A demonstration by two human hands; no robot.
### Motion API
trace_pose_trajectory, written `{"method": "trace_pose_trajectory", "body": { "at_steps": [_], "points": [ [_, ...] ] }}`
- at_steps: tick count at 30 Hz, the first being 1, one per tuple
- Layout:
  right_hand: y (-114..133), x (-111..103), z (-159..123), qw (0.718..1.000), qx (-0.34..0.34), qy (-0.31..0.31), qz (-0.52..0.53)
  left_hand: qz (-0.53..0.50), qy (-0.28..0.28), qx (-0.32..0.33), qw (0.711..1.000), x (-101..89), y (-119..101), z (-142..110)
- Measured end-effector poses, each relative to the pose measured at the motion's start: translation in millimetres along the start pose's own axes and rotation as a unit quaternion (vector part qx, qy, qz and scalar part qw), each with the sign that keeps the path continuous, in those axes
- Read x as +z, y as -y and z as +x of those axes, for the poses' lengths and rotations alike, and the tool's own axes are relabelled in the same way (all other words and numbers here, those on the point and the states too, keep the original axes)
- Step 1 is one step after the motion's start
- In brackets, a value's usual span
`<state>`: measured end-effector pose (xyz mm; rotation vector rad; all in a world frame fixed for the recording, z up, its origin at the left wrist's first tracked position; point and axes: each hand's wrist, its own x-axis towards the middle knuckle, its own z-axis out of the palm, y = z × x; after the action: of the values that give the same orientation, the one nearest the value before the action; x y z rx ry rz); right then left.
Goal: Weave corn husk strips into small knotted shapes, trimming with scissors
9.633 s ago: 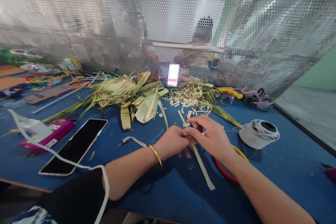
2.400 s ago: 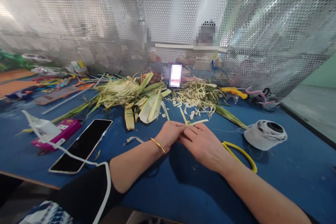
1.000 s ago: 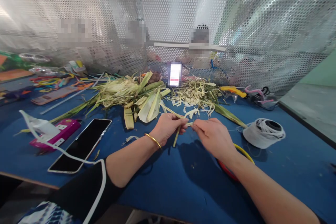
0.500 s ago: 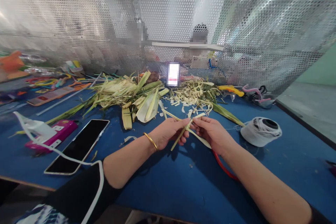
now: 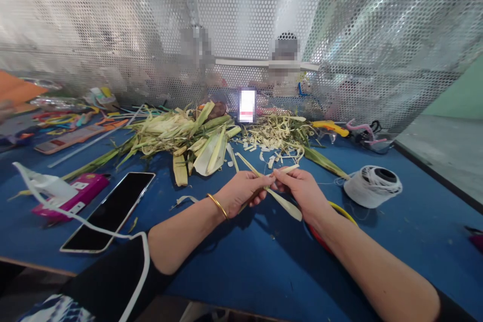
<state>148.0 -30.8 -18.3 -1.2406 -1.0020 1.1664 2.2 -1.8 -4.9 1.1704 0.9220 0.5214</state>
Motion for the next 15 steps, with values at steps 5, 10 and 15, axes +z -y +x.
{"method": "trace_pose_trajectory", "body": {
  "at_steps": [5, 10, 15],
  "points": [
    [1, 0, 0, 0.997, -0.03, -0.067, -0.02, 0.007, -0.002, 0.014, 1.0, -1.1, -1, 1],
    [-4, -8, 9, 0.995, -0.02, -0.069, -0.065, 0.026, -0.006, 0.017, 1.0, -3.3, 0, 2],
    [6, -25, 16, 0.919, -0.194, -0.209, -0.271, 0.042, 0.029, -0.007, 0.999, -3.0, 0, 1]
  ]
}}
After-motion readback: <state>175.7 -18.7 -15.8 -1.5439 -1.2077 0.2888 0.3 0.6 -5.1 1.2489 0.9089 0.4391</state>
